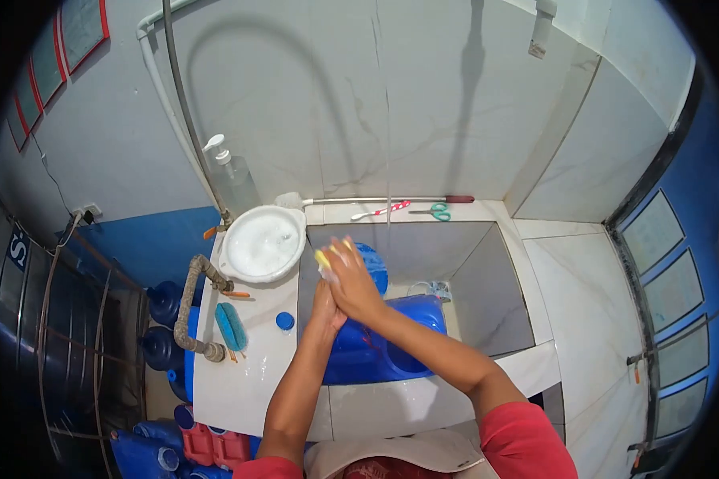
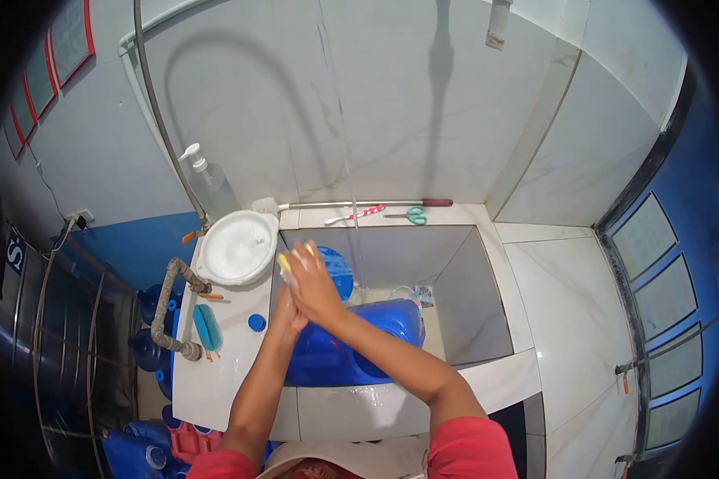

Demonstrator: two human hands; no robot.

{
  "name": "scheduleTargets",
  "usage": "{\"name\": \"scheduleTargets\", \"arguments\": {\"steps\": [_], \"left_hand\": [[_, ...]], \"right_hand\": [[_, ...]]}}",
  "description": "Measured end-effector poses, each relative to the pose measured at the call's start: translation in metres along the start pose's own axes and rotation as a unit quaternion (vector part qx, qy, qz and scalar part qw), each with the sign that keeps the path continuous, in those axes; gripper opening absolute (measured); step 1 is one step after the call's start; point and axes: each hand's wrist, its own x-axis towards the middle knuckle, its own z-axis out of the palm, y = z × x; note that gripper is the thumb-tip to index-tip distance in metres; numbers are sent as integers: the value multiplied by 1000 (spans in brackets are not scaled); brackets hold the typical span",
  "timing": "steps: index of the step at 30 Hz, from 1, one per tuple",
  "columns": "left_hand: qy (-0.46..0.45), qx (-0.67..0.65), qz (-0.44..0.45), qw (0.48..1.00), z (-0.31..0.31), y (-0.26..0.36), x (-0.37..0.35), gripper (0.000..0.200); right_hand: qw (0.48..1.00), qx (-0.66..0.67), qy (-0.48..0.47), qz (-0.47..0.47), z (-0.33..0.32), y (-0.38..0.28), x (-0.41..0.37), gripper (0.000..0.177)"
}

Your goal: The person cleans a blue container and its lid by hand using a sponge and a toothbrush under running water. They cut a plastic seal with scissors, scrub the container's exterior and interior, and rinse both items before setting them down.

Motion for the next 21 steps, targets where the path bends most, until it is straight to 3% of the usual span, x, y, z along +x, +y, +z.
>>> {"name": "scheduleTargets", "arguments": {"steps": [3, 5, 7, 9, 10, 11, 12, 14, 15, 16, 17, 19, 21], "left_hand": [[-17, -45, -39, 998, -17, 9, -16, 53], [91, -19, -17, 995, -47, 24, -29, 51], [187, -5, 29, 982, -92, 36, -40, 48], [235, 4, 39, 971, -132, 45, -51, 46], [311, 27, 51, 949, -143, 47, -55, 47], [383, 50, 62, 920, -155, 47, -55, 48], [381, 49, 59, 921, -166, 50, -55, 48], [394, 351, 190, 828, -183, 48, -54, 48], [391, 351, 191, 829, -182, 42, -53, 48], [440, 545, 255, 666, -174, 39, -54, 48], [459, 701, 302, 455, -161, 38, -57, 50], [299, 700, 338, 554, -127, 34, -73, 53], [30, 719, 223, 658, -57, 24, -96, 56]], "right_hand": [[996, 34, -67, 46, 6, 26, 20, 26], [975, 53, -160, 146, -19, 41, 10, 23], [967, 15, -219, 126, -62, 38, -5, 22], [936, -83, -341, 32, -97, 43, -27, 22], [934, -82, -345, 31, -99, 40, -42, 22], [918, -90, -385, -32, -102, 38, -59, 20], [897, -98, -421, -94, -106, 39, -70, 18], [887, -106, -427, -143, -94, 31, -71, 17], [875, -110, -429, -196, -88, 28, -70, 17], [876, -112, -426, -196, -88, 31, -67, 17], [865, -103, -438, -224, -88, 35, -63, 17], [854, -96, -447, -249, -94, 47, -54, 19], [847, -80, -469, -236, -106, 66, -39, 18]]}}
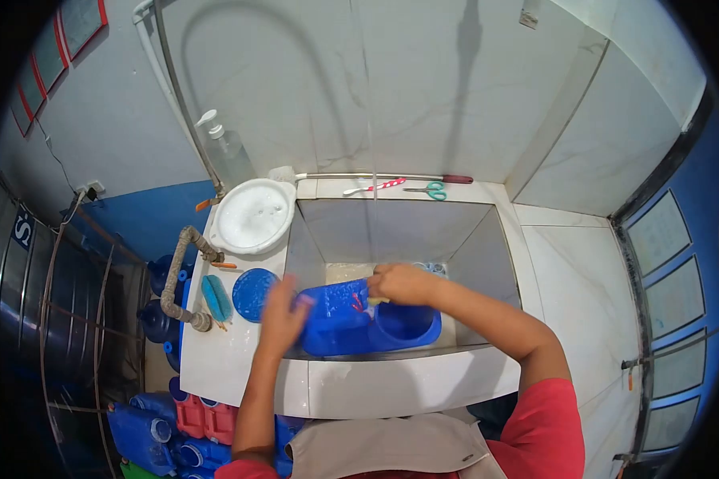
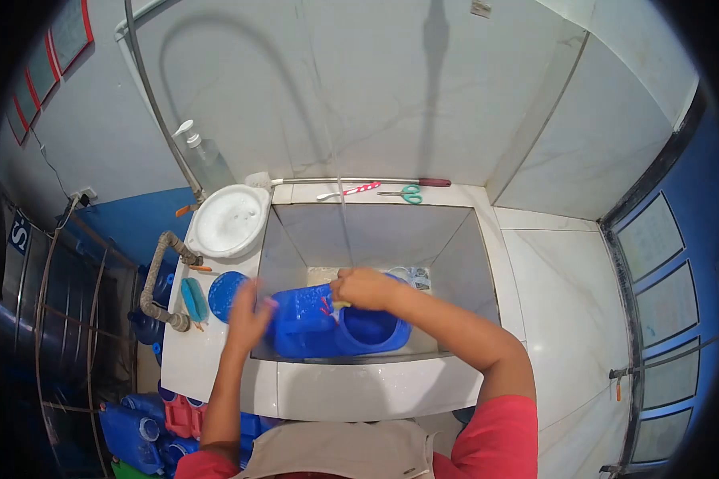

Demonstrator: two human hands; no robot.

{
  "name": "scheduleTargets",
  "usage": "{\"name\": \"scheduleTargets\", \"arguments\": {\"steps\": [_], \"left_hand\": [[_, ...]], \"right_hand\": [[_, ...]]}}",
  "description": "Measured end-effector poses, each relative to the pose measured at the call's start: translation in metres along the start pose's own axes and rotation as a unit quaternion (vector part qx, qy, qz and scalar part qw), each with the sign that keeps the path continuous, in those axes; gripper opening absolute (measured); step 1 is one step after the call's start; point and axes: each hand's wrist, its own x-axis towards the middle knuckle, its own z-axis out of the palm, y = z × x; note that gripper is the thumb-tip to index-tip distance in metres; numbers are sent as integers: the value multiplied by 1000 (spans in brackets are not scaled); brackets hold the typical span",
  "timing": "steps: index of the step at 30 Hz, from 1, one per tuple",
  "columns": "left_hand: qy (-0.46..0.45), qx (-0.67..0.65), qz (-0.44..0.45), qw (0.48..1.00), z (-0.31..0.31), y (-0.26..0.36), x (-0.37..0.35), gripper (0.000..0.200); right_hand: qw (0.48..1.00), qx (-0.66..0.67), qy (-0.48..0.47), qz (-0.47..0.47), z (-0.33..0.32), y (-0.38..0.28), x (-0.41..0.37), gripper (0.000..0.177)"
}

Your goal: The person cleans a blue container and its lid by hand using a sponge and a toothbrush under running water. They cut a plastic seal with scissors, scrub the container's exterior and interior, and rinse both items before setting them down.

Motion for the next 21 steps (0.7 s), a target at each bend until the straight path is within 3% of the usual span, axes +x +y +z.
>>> {"name": "scheduleTargets", "arguments": {"steps": [2, 3, 5, 6, 8, 9, 10, 11, 12, 13, 14, 16, 17, 18, 19, 21], "left_hand": [[-191, 55, 165, 966, 31, 26, 8, 54], [-189, 55, 168, 966, 46, 37, 19, 54], [-321, 157, 104, 928, 67, 54, 46, 49], [-321, 158, 110, 927, 73, 56, 51, 49], [-215, 128, 144, 957, 82, 64, 66, 39], [-212, 128, 150, 957, 86, 67, 71, 39], [-177, 103, 102, 973, 86, 73, 71, 36], [-143, 79, 53, 985, 88, 77, 69, 33], [-145, 81, 54, 985, 94, 77, 68, 33], [-128, 56, -16, 990, 103, 76, 68, 32], [-106, 31, -83, 990, 111, 76, 70, 31], [-95, 26, -116, 988, 122, 81, 68, 31], [-84, 20, -151, 985, 125, 82, 71, 32], [-83, 20, -153, 985, 128, 80, 74, 32], [-91, 7, -167, 982, 131, 77, 74, 33], [-94, -1, -180, 979, 133, 71, 78, 34]], "right_hand": [[999, 29, 5, 14, -7, 27, -11, 19], [998, 57, 9, 24, -10, 42, -18, 19], [996, 71, 37, 41, -14, 71, -35, 14], [988, 111, 65, 85, -15, 90, -46, 17], [977, 141, 96, 131, -27, 111, -69, 22], [900, 316, 140, 266, -30, 121, -81, 30], [771, 476, 176, 385, -31, 126, -89, 39], [771, 475, 178, 385, -15, 139, -92, 39], [775, 465, 264, 337, 18, 157, -90, 44], [771, 450, 349, 285, 42, 161, -90, 49], [797, 266, 435, 322, 56, 144, -77, 45], [798, -79, 440, 404, 80, 89, -40, 40], [809, 2, 432, 399, 88, 67, -30, 40], [851, 10, 438, 289, 72, 45, -27, 34], [853, 12, 436, 287, 72, 47, -26, 34], [917, 19, 358, 175, 63, 64, -17, 32]]}}
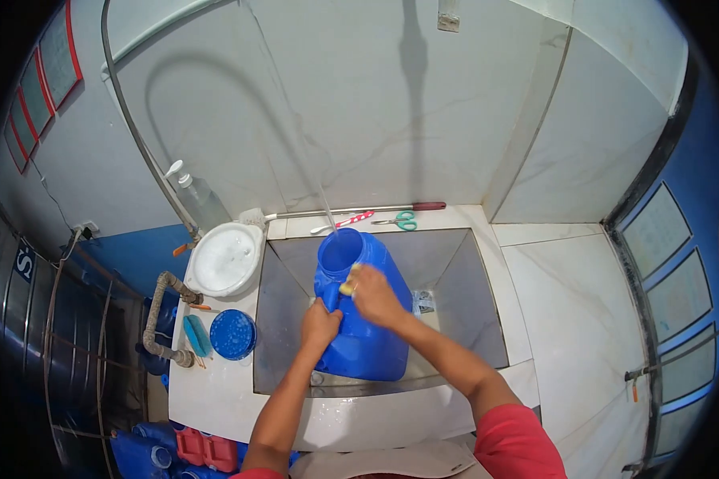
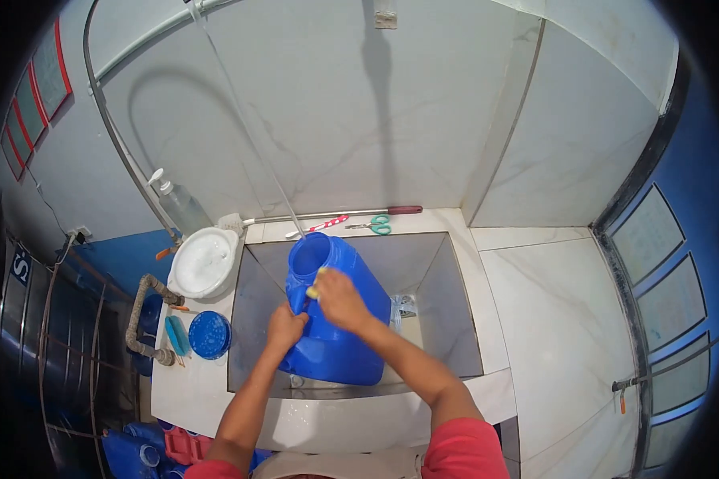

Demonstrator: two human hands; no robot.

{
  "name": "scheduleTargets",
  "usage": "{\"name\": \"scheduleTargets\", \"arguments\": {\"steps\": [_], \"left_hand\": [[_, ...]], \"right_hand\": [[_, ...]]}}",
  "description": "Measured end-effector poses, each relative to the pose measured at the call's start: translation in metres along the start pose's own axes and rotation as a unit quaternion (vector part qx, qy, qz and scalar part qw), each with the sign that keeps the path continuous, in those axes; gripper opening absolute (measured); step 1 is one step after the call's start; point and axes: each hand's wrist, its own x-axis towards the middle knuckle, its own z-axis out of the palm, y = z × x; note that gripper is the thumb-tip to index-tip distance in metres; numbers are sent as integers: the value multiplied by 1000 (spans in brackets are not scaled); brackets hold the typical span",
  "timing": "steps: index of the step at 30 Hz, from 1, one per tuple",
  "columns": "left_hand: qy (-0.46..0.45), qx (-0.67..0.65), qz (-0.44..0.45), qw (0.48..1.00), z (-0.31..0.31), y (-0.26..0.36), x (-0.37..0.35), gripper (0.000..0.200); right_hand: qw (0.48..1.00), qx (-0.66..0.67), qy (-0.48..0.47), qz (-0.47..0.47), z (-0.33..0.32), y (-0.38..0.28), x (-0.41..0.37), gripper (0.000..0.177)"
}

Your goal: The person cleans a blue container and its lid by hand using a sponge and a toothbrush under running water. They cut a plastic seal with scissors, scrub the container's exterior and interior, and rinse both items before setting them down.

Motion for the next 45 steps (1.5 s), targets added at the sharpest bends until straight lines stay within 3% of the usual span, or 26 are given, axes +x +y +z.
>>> {"name": "scheduleTargets", "arguments": {"steps": [1, 2, 4, 5, 8, 9, 10, 12, 13, 15, 17, 18, 20, 21, 23, 25, 27, 29, 31, 33, 35, 37, 39, 41, 43, 45], "left_hand": [[22, -1, 9, 1000, 3, -1, -1, 35], [44, -2, 15, 999, 4, 0, -3, 36], [53, -5, 3, 999, 0, 0, -9, 40], [62, -9, -2, 998, -5, 0, -8, 46], [82, -64, -100, 989, 8, -59, 11, 53], [67, -102, -113, 986, -1, -62, 4, 59], [65, -101, -116, 986, -5, -66, 1, 59], [69, -134, -147, 978, -12, -79, -4, 63], [79, -132, -162, 975, -14, -84, -5, 66], [84, -127, -166, 974, -5, -117, -3, 65], [88, -130, -167, 973, -3, -129, 2, 64], [77, -168, -193, 964, -7, -126, -2, 63], [63, -202, -230, 950, -10, -128, -9, 62], [59, -211, -226, 949, -9, -132, -10, 62], [58, -221, -219, 949, -5, -132, -8, 61], [59, -228, -227, 945, -7, -134, -10, 58], [59, -217, -223, 949, -10, -129, -13, 56], [62, -217, -218, 950, -10, -123, -10, 55], [85, -219, -212, 949, -9, -122, -15, 49], [71, -232, -207, 948, -11, -121, -16, 47], [64, -244, -201, 947, -14, -120, -15, 45], [39, -237, -209, 948, -16, -120, -14, 41], [40, -252, -218, 942, -11, -127, -10, 39], [43, -275, -222, 935, -10, -131, -7, 38], [51, -202, -215, 954, -12, -129, -7, 37], [44, -192, -202, 959, -14, -120, -11, 38]], "right_hand": [[994, 2, -5, 112, -2, 22, 12, 30], [994, 5, -6, 109, 2, 33, 14, 30], [965, -77, 162, 191, 13, 44, 16, 23], [979, -81, 153, 106, 16, 22, 5, 15], [984, 163, -65, -9, 33, -31, -5, 18], [975, 168, -123, -72, 42, -41, 0, 23], [975, 170, -125, -71, 52, -44, 3, 23], [948, 156, -246, -129, 72, -48, 10, 27], [958, 136, -235, -89, 60, -52, 4, 30], [984, 144, -93, -54, 49, -56, -42, 32], [979, 152, -132, -29, 69, -68, -107, 37], [979, 153, -134, -29, 72, -66, -101, 37], [983, 157, -24, -96, 84, -70, -72, 43], [989, 124, -75, 19, 109, -53, -49, 42], [968, 166, 9, 186, 143, 6, -1, 36], [931, 205, 151, 262, 172, 56, -30, 28], [899, 183, 2, 398, 165, 63, -100, 32], [965, -19, 43, 259, 182, 16, -180, 40], [946, 227, 24, 230, 138, -52, -170, 47], [975, 205, -78, 28, 90, -68, -94, 47], [996, 78, -26, 19, 113, -42, -37, 44], [950, 206, 77, 220, 151, 16, -16, 42], [915, 210, -33, 342, 183, 81, -75, 42], [875, 157, -43, 456, 162, 65, -143, 48], [874, 16, -76, 480, 187, 14, -205, 57], [881, 207, 4, 425, 184, -29, -190, 64]]}}
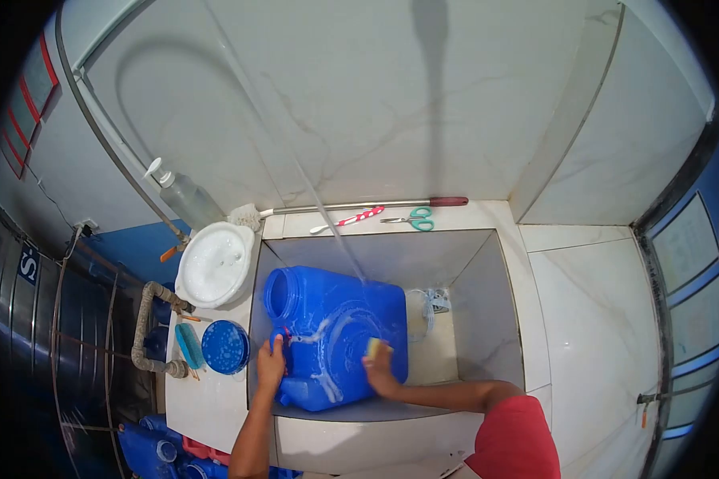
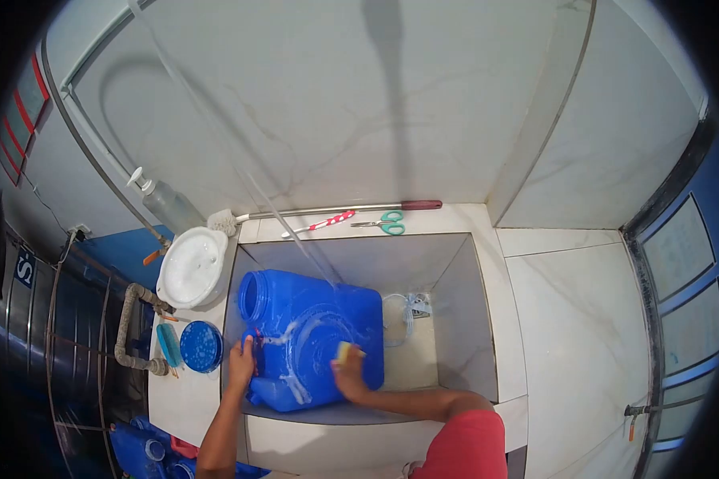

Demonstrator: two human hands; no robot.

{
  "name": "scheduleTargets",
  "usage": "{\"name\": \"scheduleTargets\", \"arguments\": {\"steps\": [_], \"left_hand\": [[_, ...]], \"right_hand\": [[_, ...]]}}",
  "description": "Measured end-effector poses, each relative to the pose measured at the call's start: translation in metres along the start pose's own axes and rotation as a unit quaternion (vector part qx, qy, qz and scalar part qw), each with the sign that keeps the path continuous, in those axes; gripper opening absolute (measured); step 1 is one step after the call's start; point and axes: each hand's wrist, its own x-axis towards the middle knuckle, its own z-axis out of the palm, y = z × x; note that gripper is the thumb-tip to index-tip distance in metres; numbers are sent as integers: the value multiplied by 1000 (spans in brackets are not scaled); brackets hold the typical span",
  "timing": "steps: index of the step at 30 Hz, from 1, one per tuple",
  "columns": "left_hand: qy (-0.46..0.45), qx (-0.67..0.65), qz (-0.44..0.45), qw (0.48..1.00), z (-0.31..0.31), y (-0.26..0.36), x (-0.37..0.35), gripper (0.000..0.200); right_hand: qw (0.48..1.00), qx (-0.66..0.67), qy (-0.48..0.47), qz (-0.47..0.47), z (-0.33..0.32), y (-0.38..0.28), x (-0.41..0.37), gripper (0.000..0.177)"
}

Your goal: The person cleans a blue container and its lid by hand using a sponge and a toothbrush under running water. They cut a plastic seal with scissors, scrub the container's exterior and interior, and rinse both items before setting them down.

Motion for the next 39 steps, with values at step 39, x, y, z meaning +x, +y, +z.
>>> {"name": "scheduleTargets", "arguments": {"steps": [39], "left_hand": [[-203, 172, 423, 866, 129, 177, -60, 69]], "right_hand": [[939, -116, 275, -172, -240, -142, 120, 32]]}}
